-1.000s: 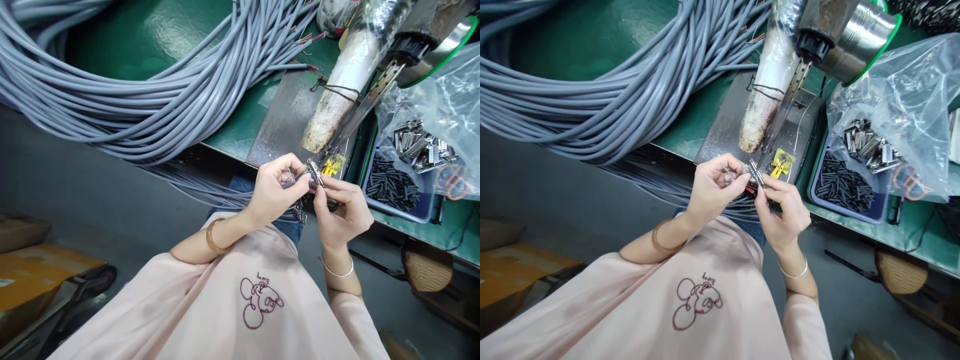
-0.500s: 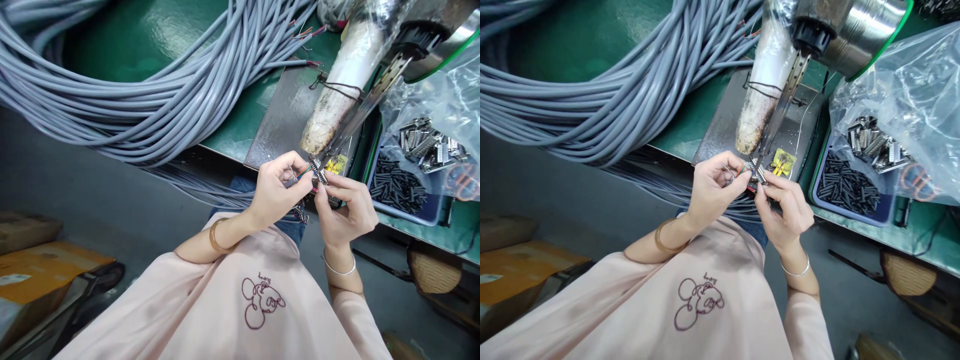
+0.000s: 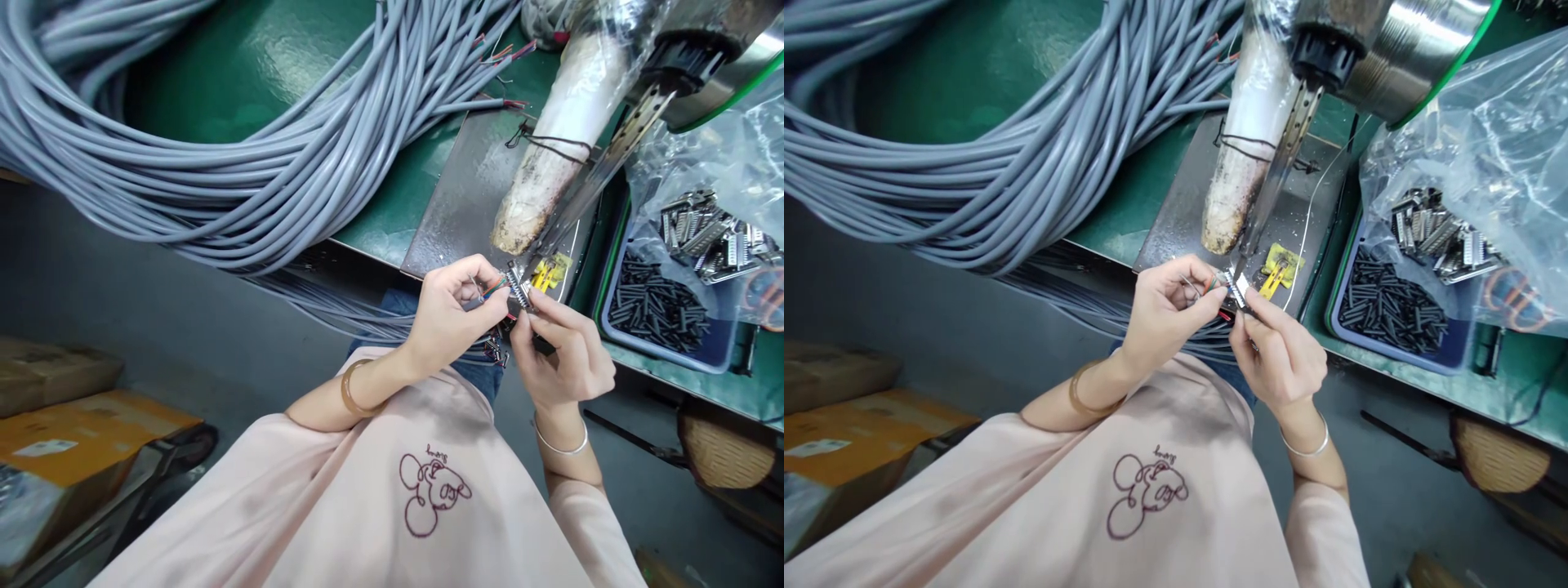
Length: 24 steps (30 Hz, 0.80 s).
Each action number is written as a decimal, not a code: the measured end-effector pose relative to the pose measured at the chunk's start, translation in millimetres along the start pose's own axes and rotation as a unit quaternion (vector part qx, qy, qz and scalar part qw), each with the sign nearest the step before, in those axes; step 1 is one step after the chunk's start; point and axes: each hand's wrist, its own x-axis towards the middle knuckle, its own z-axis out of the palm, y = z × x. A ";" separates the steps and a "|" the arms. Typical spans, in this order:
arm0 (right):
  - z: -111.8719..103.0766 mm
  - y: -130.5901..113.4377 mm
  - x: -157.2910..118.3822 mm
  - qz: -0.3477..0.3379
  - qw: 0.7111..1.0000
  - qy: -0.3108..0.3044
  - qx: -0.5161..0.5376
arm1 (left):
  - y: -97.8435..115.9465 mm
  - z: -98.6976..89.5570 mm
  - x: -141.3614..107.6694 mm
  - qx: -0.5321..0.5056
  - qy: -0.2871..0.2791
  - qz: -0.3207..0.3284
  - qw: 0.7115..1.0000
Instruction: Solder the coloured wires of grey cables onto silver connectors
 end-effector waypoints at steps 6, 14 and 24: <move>-3.3 -0.2 -1.2 0.005 1.000 0.007 -0.002 | -0.9 -2.2 -1.9 -0.008 -0.019 -0.026 0.999; -11.7 -9.4 1.9 0.266 0.949 -0.039 0.164 | 8.6 -9.8 -9.3 -0.132 -0.070 -0.060 0.987; -15.0 -1.0 3.6 0.099 0.962 0.230 0.112 | -1.3 -15.5 -9.2 -0.204 -0.088 -0.106 0.969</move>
